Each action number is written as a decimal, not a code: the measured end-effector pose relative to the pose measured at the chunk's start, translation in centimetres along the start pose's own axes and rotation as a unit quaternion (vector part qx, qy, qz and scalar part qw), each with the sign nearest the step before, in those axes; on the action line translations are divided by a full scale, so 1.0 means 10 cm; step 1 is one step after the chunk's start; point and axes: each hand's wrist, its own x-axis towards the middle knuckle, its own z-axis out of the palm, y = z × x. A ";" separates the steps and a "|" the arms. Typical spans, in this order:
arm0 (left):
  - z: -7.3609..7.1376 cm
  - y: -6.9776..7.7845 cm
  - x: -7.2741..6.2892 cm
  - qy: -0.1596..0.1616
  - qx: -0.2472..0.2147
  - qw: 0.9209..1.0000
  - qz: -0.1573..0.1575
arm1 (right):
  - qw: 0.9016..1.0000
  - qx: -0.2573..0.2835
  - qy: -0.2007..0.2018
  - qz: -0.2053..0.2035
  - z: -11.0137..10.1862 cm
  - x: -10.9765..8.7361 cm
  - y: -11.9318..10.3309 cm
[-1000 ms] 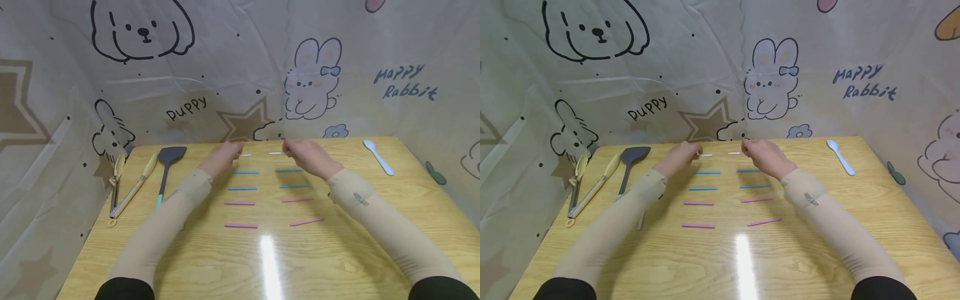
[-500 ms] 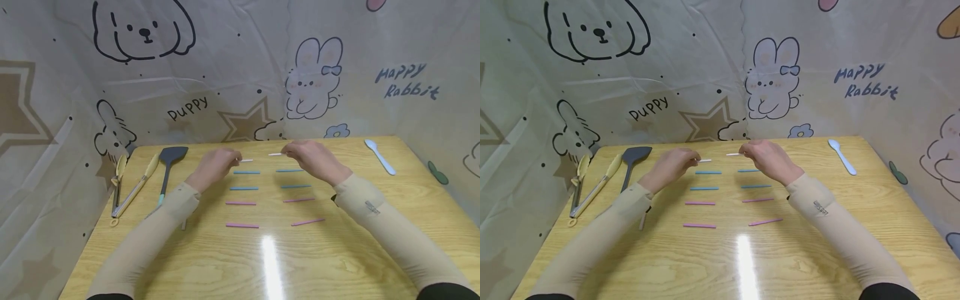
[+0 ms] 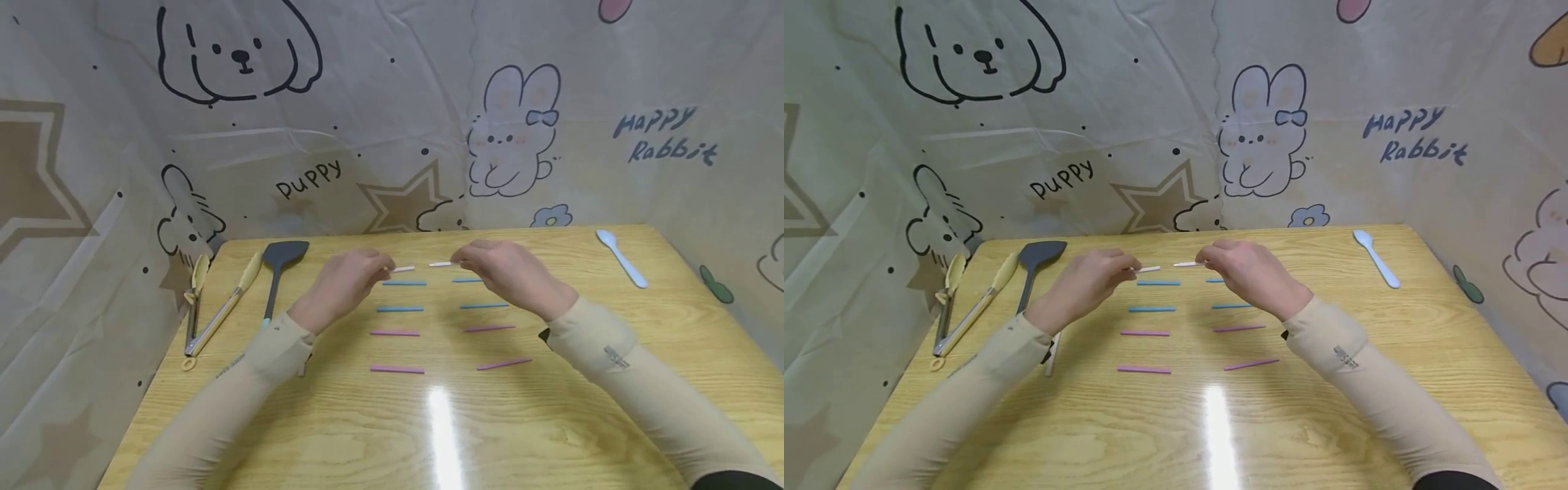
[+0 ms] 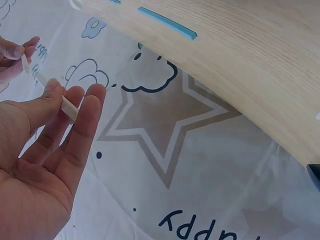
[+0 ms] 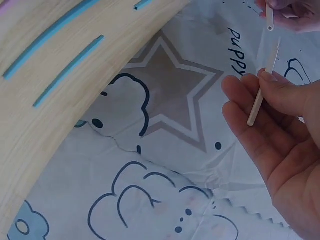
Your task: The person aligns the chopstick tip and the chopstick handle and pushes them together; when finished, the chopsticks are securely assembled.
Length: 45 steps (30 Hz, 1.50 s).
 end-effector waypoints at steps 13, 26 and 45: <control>0.00 0.04 0.01 0.037 -0.020 0.999 0.030 | 1.000 0.000 -0.011 -0.006 0.00 0.09 -0.07; 0.01 0.07 0.02 0.043 -0.026 0.998 0.030 | 1.000 0.009 -0.008 -0.013 0.02 0.08 -0.09; 0.03 0.13 0.02 0.047 0.015 0.997 0.056 | 0.998 -0.039 0.001 -0.040 0.00 0.10 -0.18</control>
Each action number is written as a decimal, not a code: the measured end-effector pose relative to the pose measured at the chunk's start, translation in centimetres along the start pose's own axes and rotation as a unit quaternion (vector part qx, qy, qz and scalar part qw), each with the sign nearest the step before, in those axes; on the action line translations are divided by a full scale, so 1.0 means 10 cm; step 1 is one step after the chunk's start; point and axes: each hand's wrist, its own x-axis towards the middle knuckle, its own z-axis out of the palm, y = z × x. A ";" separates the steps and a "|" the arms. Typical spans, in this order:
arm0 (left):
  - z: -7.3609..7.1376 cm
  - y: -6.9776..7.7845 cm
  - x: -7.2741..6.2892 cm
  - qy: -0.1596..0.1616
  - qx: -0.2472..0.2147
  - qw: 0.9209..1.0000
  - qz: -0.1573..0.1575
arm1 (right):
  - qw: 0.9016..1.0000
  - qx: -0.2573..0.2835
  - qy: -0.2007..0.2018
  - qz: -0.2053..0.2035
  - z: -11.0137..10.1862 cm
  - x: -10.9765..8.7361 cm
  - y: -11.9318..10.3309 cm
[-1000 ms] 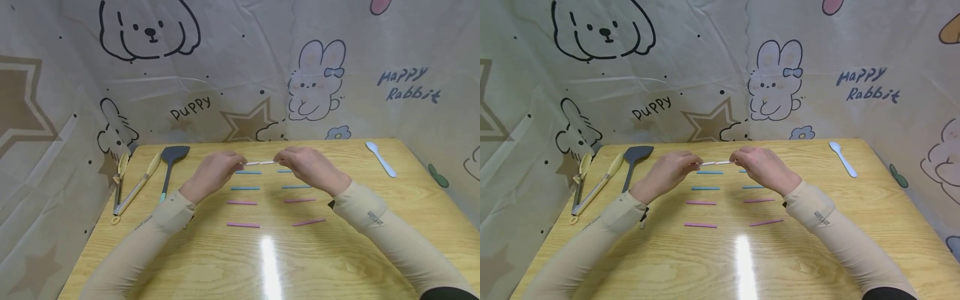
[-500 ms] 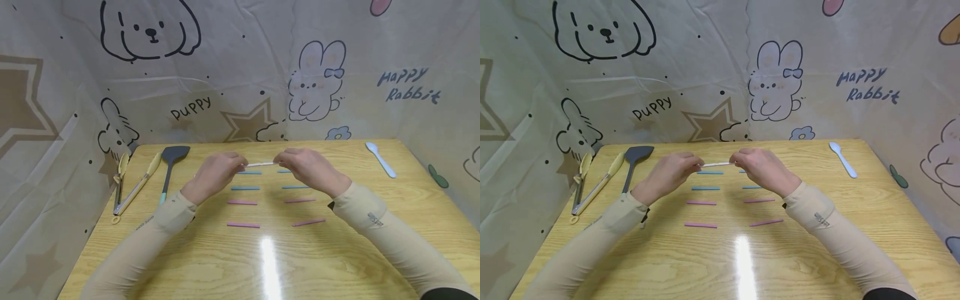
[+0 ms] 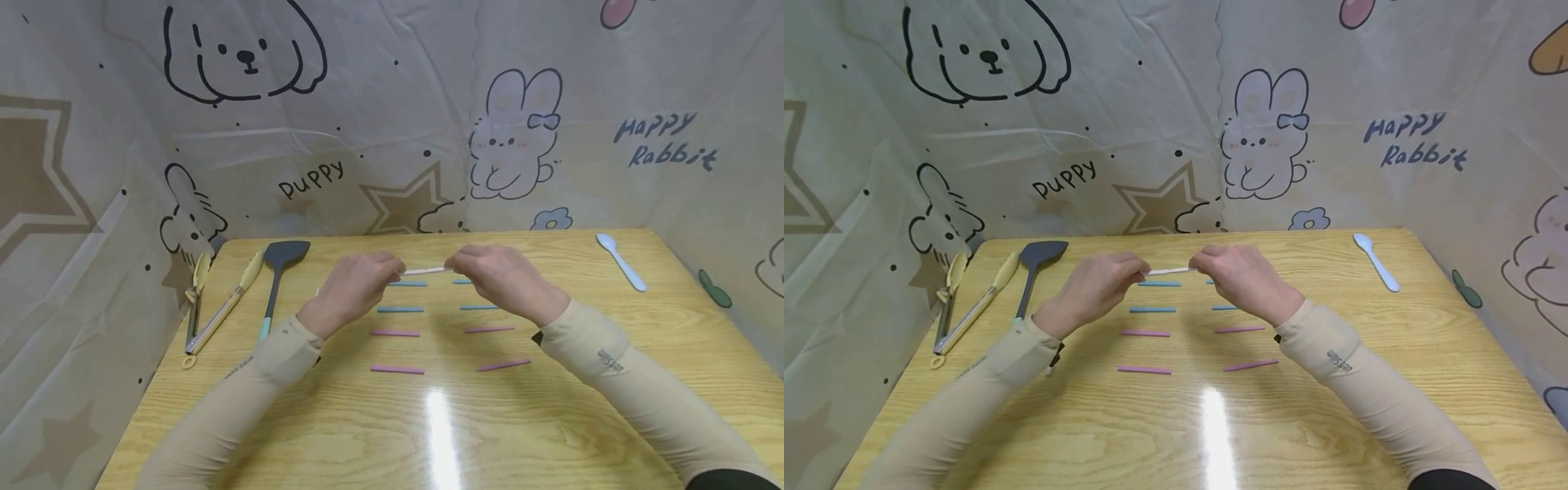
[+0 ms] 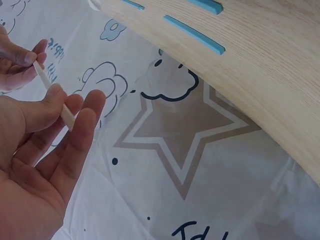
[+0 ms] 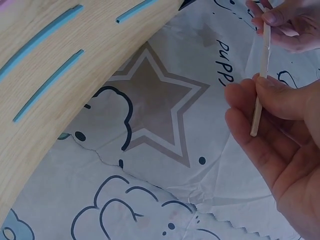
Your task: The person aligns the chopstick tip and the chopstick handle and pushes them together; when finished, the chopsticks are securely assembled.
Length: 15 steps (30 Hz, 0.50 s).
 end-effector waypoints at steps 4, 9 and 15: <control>0.01 0.00 0.00 0.014 0.009 1.000 0.007 | 1.000 -0.006 0.009 -0.005 0.01 0.00 0.01; 0.02 0.00 -0.01 0.024 0.016 1.000 0.011 | 1.000 -0.002 0.018 -0.012 0.03 0.00 0.02; 0.04 0.02 -0.01 0.035 0.019 0.999 0.016 | 0.999 0.004 0.027 -0.018 0.04 -0.01 0.01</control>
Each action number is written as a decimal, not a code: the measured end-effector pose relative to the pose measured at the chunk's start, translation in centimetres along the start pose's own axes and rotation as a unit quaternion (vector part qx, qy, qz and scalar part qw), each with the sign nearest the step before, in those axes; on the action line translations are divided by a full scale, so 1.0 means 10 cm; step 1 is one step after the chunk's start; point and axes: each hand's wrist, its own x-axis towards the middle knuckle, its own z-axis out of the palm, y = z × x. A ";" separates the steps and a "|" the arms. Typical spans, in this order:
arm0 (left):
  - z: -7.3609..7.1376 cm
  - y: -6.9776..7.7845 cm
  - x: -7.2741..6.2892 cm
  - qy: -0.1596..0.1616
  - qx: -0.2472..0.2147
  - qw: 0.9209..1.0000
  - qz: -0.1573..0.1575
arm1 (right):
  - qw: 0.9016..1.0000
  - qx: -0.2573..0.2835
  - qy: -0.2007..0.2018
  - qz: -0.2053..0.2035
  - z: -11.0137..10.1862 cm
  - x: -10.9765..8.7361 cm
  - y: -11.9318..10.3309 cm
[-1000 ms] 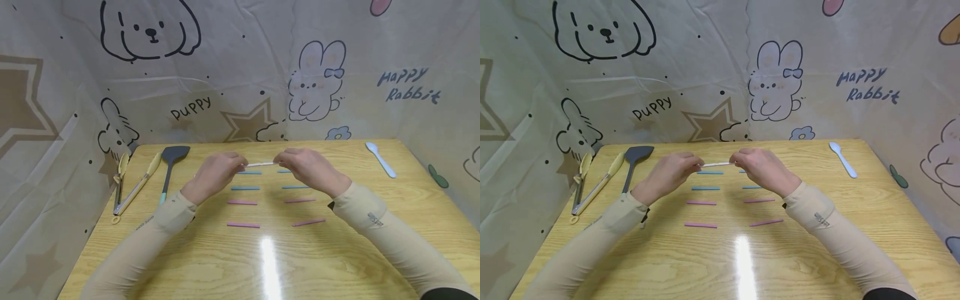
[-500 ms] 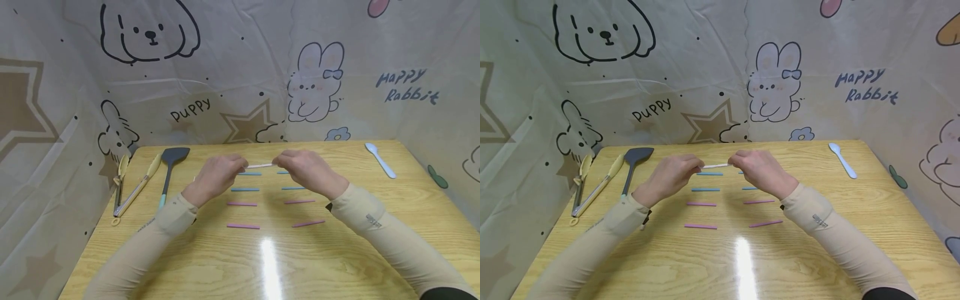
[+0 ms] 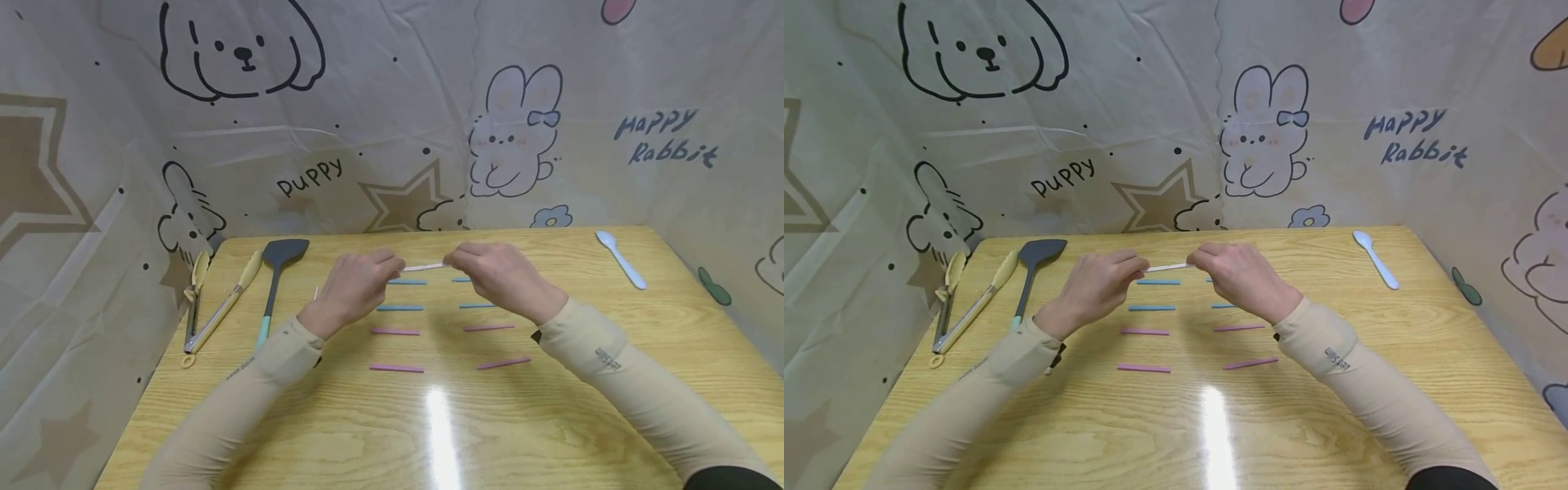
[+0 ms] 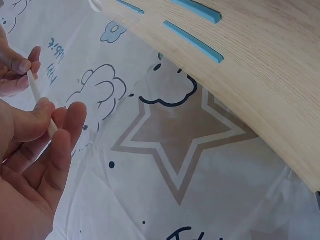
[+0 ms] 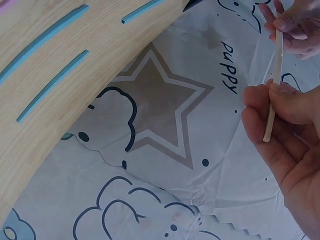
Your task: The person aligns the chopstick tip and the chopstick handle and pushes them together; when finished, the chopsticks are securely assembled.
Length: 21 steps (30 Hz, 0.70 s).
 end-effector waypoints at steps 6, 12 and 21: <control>0.01 0.01 -0.01 0.020 0.010 1.000 0.008 | 1.000 0.010 0.005 -0.016 0.00 0.01 -0.01; 0.00 0.01 -0.01 0.033 0.008 0.999 0.011 | 0.999 0.017 0.015 -0.027 0.00 0.03 -0.01; 0.01 0.03 -0.03 0.039 0.011 0.999 0.018 | 0.999 0.024 0.027 -0.029 0.03 0.02 -0.03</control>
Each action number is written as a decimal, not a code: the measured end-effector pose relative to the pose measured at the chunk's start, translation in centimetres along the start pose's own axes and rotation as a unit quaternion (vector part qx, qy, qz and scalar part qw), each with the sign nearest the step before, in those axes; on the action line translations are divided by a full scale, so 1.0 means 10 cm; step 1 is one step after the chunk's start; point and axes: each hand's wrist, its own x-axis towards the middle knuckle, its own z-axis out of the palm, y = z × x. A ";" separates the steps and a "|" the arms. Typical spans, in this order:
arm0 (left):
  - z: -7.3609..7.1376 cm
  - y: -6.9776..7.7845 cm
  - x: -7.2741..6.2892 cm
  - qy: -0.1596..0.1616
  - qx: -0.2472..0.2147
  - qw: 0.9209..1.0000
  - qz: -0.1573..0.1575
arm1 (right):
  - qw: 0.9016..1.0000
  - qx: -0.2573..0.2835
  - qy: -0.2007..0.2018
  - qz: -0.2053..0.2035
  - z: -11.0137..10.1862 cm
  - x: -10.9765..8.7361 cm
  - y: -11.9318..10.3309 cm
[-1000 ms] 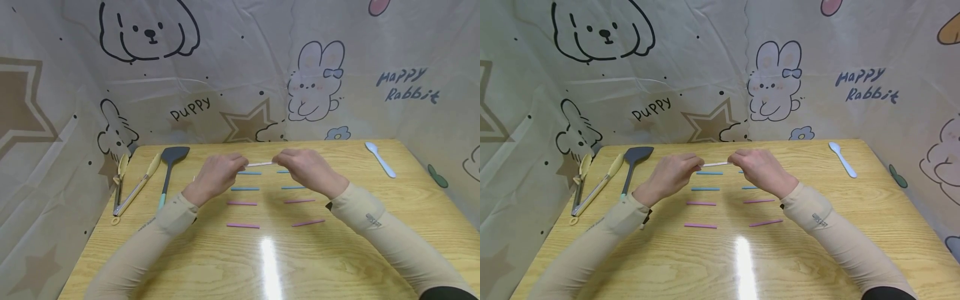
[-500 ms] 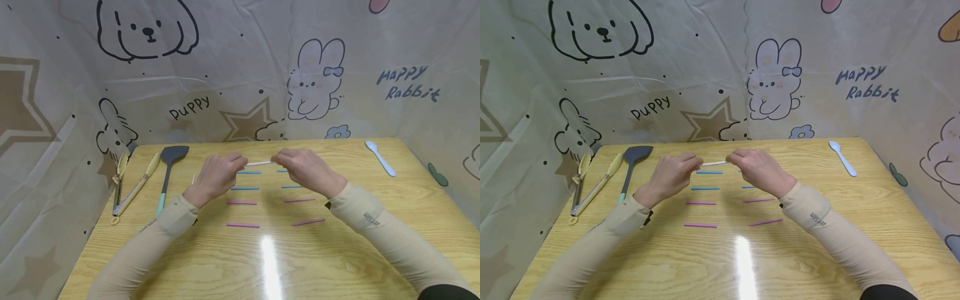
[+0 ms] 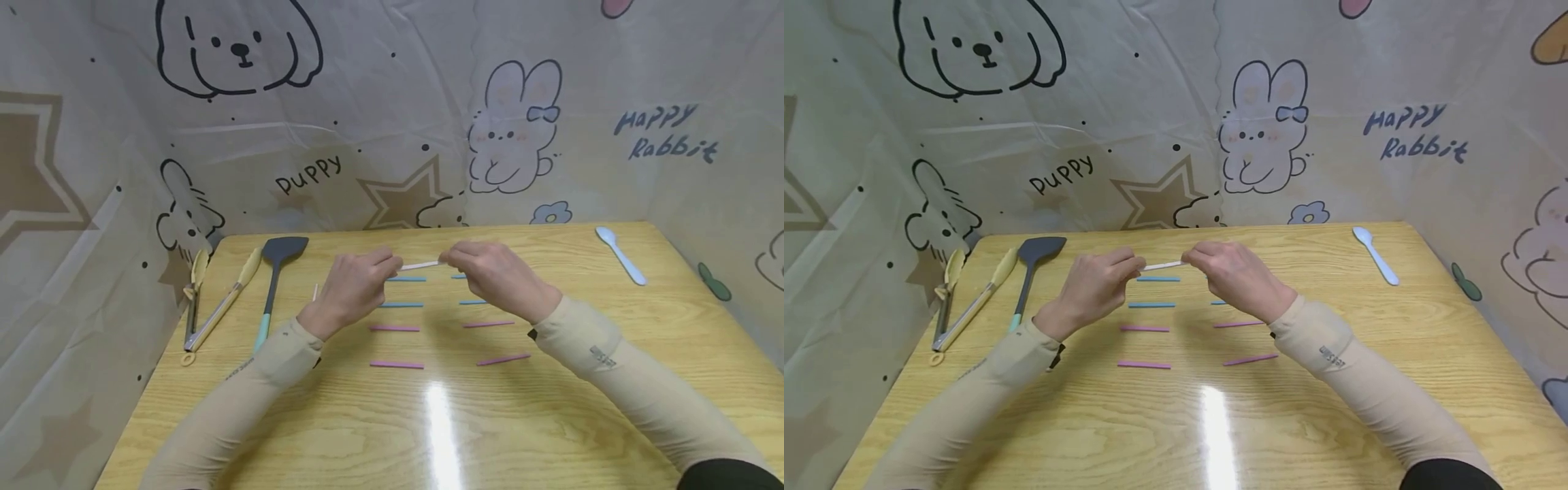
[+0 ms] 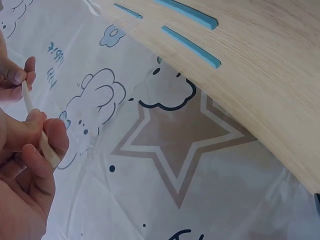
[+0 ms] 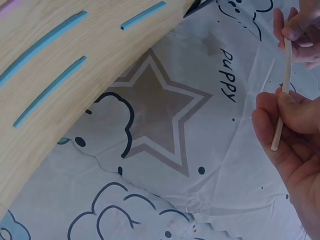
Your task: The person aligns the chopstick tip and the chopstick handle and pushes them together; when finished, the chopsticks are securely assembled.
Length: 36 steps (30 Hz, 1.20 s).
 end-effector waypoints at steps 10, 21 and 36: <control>0.00 -0.01 0.03 0.016 0.004 1.000 0.011 | 1.000 0.000 0.008 0.002 0.01 0.00 0.01; -0.11 0.00 0.00 -0.082 0.015 0.996 -0.034 | 0.997 -0.053 -0.049 -0.019 0.06 0.00 -0.03; -0.11 0.21 0.15 -0.127 0.006 0.991 -0.047 | 0.988 -0.112 -0.075 -0.074 0.13 0.23 -0.25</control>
